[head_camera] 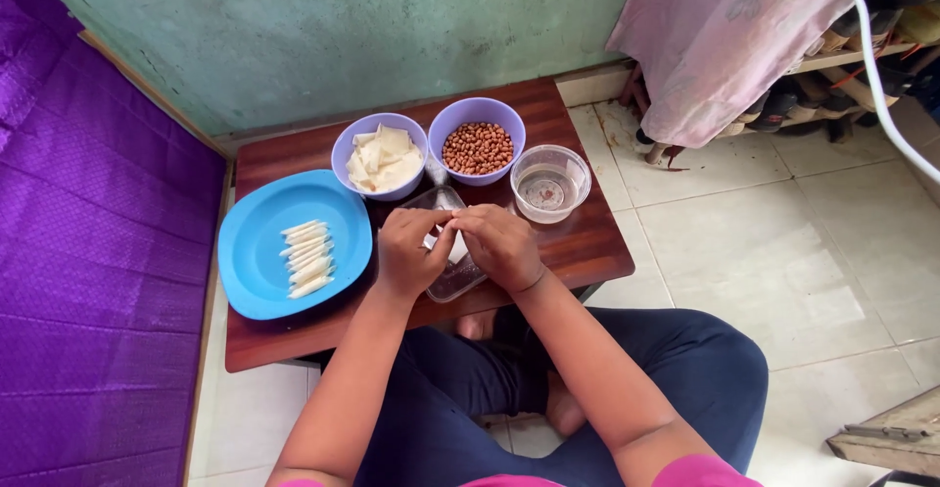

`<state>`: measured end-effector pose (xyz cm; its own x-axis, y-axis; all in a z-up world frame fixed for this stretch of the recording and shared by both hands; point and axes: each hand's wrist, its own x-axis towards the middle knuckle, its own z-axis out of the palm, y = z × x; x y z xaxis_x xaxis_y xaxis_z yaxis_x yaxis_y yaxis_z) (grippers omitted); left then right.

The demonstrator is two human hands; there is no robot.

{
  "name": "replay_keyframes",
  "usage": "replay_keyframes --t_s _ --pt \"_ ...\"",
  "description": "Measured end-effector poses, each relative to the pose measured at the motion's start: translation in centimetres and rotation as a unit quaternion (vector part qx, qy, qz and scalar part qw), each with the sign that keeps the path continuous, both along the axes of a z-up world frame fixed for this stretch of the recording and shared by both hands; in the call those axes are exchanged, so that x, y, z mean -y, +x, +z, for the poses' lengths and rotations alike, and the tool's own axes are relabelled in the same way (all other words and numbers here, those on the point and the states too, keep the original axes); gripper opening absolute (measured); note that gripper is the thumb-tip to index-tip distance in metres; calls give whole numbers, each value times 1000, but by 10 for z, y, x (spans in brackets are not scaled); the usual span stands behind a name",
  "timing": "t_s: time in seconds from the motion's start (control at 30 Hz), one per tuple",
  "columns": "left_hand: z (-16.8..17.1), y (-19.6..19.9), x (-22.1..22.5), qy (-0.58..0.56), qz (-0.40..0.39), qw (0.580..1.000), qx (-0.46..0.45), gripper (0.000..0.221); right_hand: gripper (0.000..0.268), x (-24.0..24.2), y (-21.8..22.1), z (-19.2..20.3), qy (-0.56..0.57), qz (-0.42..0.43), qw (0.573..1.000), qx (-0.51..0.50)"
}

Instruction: Wrapping peanuts in thin white slices to create small food rolls.

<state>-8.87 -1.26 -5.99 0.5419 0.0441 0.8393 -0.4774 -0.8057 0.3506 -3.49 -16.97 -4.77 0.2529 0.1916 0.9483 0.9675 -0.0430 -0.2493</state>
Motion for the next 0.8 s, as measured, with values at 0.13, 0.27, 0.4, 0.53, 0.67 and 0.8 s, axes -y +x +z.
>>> replay_keyframes --t_s 0.13,0.27,0.4,0.53,0.67,0.8 --pt "12 -5 5 -23 -23 999 2 4 13 4 1 -1 -14 3 1000 -2" --pt "12 -6 6 -62 -32 997 -22 2 13 5 -4 8 -30 27 998 -40" --pt "8 -5 7 -71 -18 997 -29 3 11 5 -2 8 -31 22 998 -46" --pt "4 -6 7 -66 -2 997 -44 5 12 7 -1 4 -42 17 998 -49" --pt "6 -4 6 -81 7 995 -57 6 12 8 4 0 -33 -3 998 -50" --pt "1 0 2 -88 43 993 -61 2 9 10 4 3 -14 -10 998 -68"
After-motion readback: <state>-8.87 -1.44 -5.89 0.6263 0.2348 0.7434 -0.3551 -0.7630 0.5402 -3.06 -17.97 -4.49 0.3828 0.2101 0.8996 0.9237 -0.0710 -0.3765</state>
